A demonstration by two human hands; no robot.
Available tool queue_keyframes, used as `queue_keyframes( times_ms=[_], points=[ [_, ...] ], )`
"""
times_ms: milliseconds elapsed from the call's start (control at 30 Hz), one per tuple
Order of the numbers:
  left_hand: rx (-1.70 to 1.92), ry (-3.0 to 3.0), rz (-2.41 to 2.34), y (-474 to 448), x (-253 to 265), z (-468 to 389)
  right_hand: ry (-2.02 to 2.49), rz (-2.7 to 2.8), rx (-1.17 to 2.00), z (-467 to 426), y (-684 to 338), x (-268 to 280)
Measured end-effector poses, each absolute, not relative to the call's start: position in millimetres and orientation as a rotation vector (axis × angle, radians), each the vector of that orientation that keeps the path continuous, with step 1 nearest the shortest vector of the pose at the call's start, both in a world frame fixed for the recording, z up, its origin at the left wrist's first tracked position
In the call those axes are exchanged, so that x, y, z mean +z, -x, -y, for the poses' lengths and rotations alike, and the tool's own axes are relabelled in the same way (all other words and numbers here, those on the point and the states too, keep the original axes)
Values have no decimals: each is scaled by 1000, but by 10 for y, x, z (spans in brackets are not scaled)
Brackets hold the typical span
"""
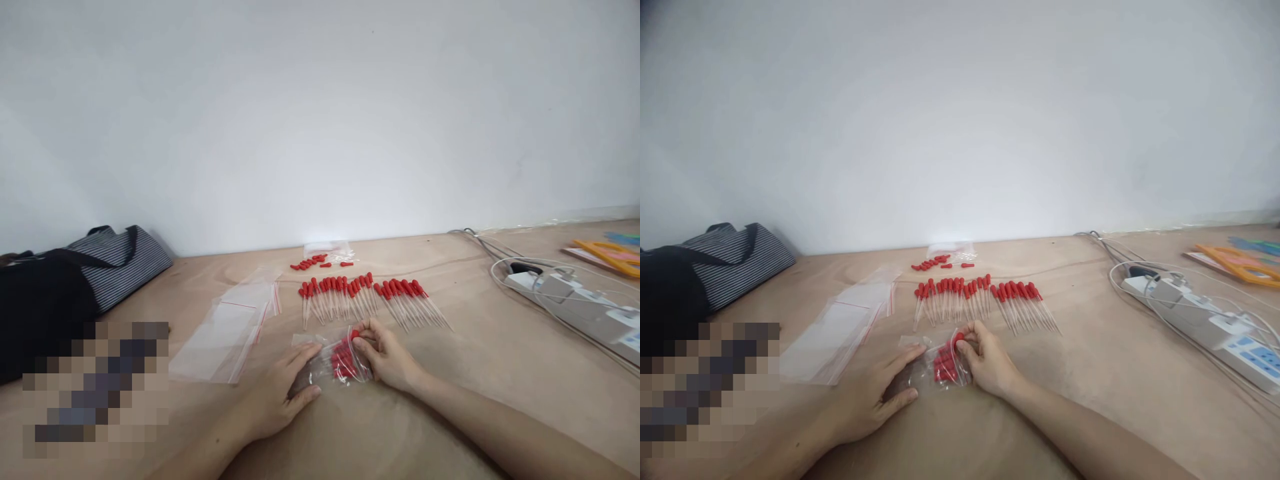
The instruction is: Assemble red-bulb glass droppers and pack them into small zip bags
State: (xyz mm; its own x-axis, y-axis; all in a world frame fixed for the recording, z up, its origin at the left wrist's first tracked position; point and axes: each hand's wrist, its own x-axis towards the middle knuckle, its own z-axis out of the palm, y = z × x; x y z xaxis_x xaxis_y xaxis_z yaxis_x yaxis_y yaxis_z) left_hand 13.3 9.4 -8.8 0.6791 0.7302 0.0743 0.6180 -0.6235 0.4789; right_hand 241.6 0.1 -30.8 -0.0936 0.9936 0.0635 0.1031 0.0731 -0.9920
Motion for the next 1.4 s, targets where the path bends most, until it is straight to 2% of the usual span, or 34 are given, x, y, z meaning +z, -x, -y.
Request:
queue_keyframes(
  times_ms=[500, 700, 833, 967, 1400],
  points=[
    [344, -2419, -1060, -145, -16, -69, 1220, 1757, 1028, -63, -2431, -284],
    [275, -2429, -1071, -163, 31, -65, 1401, 1607, 907, -93, -2389, -343],
    [386, -2440, -1034, -143, -19, -77, 1468, 1521, 791, -106, -2434, -354],
    [447, -2478, -1016, -117, -79, -103, 1362, 1671, 737, -105, -2529, -336],
    [388, -2511, -1002, -138, -52, -99, 1293, 1755, 921, -154, -2531, -275]
  ],
)
